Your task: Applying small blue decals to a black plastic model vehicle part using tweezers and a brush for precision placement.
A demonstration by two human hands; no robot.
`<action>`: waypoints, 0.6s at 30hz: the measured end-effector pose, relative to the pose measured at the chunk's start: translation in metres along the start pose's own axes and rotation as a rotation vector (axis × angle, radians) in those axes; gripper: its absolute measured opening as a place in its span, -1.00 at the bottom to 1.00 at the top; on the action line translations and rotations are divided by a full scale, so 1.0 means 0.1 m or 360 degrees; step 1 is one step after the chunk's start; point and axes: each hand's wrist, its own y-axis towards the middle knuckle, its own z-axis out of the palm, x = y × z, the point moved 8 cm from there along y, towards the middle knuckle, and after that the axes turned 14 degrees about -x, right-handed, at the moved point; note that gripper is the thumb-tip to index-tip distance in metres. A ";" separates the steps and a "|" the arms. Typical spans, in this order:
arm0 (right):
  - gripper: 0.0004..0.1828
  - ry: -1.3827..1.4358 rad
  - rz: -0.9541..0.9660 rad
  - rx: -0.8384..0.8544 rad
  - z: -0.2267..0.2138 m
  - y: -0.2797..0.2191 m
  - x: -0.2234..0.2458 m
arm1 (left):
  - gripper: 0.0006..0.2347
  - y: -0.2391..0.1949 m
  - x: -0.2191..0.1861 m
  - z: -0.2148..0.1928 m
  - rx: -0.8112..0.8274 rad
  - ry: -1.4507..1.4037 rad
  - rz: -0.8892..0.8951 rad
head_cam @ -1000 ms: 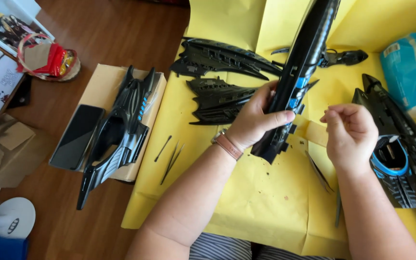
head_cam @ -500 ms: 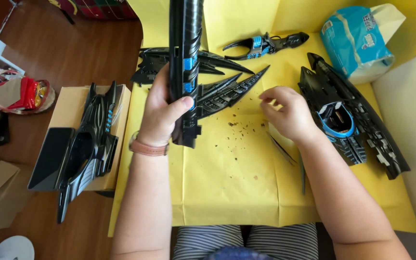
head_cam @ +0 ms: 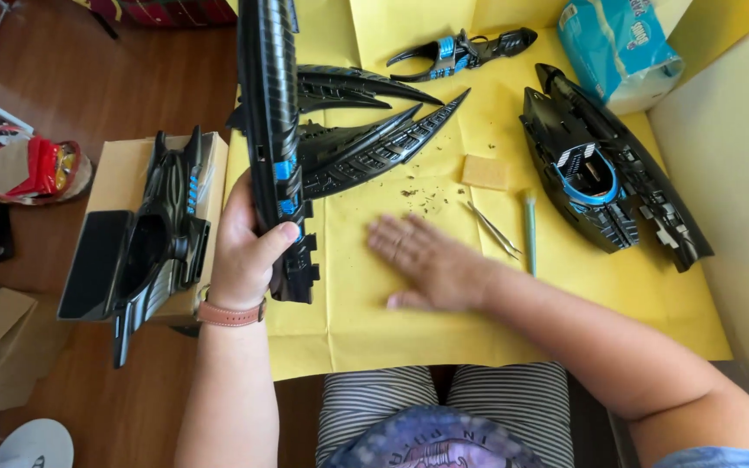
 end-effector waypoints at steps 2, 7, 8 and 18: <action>0.09 -0.0126 0.0094 -0.0011 0.07 0.04 -0.25 | -0.33 0.00 -0.03 0.01 0.0019 -0.0003 0.0016; 0.12 -0.0236 0.0185 -0.0159 0.07 0.11 0.05 | -0.34 -0.03 -0.06 0.05 0.0060 -0.0032 -0.0024; 0.11 -0.0038 0.0069 -0.0096 0.06 0.18 0.34 | -0.34 -0.02 -0.02 0.04 0.0074 -0.0031 -0.0044; 0.11 -0.0210 0.0327 0.0047 0.22 0.38 -0.18 | -0.32 -0.08 -0.20 0.01 0.0124 -0.0053 -0.0106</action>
